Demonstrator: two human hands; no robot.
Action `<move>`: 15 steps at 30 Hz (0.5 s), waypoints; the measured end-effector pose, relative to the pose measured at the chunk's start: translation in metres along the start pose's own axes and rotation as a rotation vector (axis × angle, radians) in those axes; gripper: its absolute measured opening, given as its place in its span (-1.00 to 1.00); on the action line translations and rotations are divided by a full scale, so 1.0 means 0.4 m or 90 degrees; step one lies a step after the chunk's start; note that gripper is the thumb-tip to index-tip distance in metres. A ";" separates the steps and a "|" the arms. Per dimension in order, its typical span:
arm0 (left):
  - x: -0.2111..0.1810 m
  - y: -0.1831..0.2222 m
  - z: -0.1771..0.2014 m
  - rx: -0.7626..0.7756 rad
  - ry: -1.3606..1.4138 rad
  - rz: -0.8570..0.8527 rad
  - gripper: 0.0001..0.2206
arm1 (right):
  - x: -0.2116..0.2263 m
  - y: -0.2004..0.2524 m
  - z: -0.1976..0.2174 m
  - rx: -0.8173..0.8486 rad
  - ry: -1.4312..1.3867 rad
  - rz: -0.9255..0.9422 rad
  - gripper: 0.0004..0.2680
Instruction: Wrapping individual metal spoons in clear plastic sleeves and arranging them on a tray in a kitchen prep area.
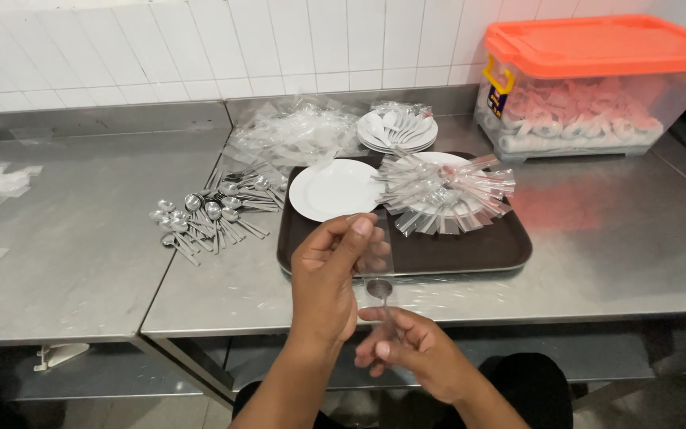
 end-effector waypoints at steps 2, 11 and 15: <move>0.005 -0.009 0.004 -0.007 0.007 -0.001 -0.79 | -0.021 0.002 0.013 -0.035 -0.014 -0.013 -0.62; 0.005 -0.024 0.058 -0.091 0.012 0.035 -0.59 | -0.064 0.016 0.045 -0.233 -0.037 -0.041 -0.89; 0.090 0.015 0.100 -0.050 -0.020 0.152 -0.20 | -0.102 0.008 0.062 -0.374 -0.112 -0.085 -0.82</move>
Point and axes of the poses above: each hand's wrist, its own y-axis away from the middle knuckle, its own z-axis out of the back of the hand, x = y × z, the point moved 1 cm from there along -y, towards the middle knuckle, and after that the axes turned 4 degrees about y, right-handed, at the moved point
